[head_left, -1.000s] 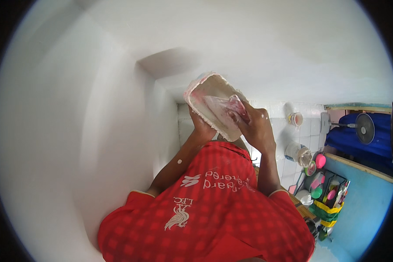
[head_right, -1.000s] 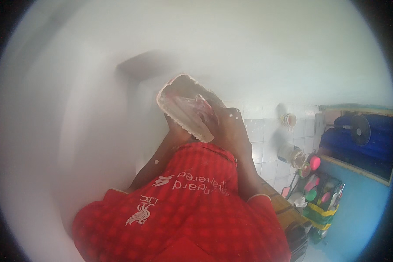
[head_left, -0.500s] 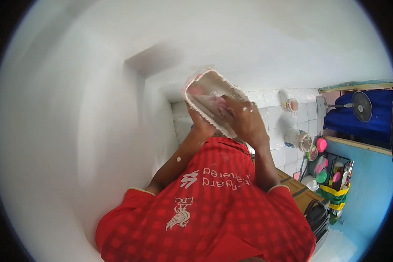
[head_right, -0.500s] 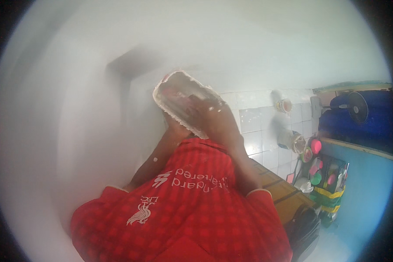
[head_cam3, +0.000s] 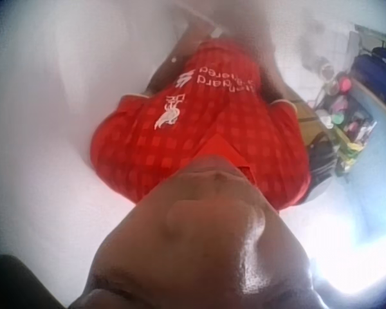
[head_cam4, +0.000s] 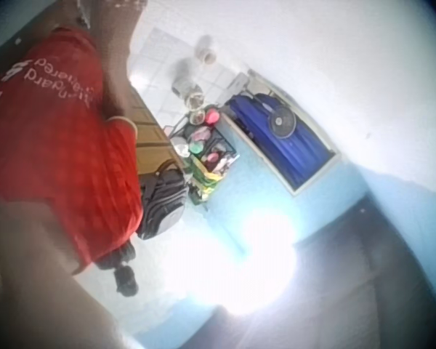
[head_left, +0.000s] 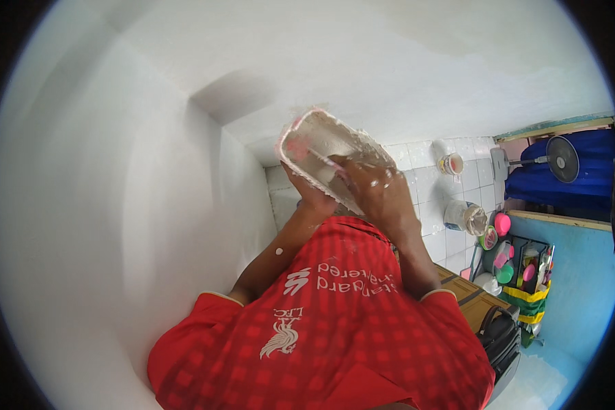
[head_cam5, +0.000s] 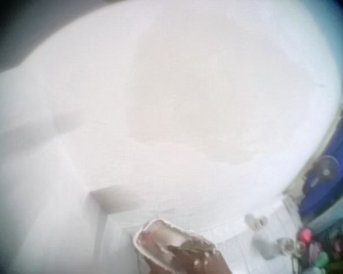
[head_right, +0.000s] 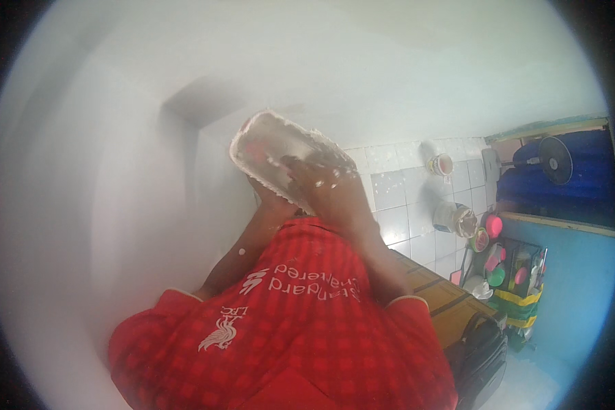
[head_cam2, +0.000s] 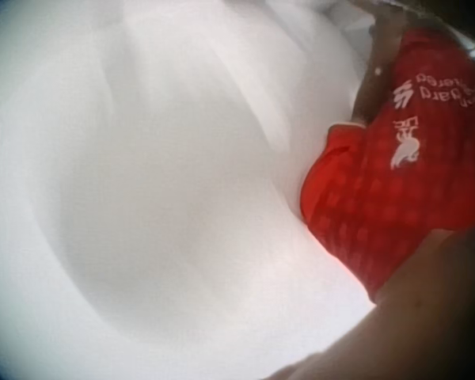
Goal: The person uses a trowel to scoop white plaster from a bucket and applies it to the ceiling and upper wall area. They repeatedly reload the trowel and smooth the surface, working in a small tiled room with scattered tools and containers.
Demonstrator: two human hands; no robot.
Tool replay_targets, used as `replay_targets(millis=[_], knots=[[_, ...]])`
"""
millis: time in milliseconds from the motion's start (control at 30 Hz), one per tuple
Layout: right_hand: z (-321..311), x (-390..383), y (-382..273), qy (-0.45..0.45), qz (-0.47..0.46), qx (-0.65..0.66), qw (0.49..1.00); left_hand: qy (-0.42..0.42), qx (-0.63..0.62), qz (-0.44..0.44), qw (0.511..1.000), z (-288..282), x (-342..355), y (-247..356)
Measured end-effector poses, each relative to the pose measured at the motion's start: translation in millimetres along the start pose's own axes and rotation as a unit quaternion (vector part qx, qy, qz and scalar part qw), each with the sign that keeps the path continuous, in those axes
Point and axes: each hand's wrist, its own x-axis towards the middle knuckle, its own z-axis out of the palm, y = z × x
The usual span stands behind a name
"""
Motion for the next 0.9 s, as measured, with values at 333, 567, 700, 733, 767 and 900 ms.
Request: replay_targets(millis=[333, 567, 700, 733, 767, 900], knots=[[-35, -4, 2, -0.035, 0.062, 0.05, 0.996, 0.036, -0.272, -0.183, 0.944, 15, -5, -7], [-15, 5, 4, -0.013, -0.011, -0.022, 1.0, 0.019, -0.243, -0.162, 0.956, 9, 2, 10], [-1, -3, 16, -0.042, -0.071, 0.013, 0.996, 0.036, -0.243, -0.197, 0.949, 1, 1, 14], [0, -4, 15, -0.046, -0.068, 0.018, 0.996, 0.047, -0.256, -0.211, 0.942, 10, 3, 26], [0, -6, 14, -0.049, -0.064, 0.023, 0.996, 0.057, -0.269, -0.225, 0.935, 14, 4, 32], [-16, -1, 8, -0.031, 0.026, 0.092, 0.995, 0.073, -0.35, -0.239, 0.903, 2, 2, 22]])
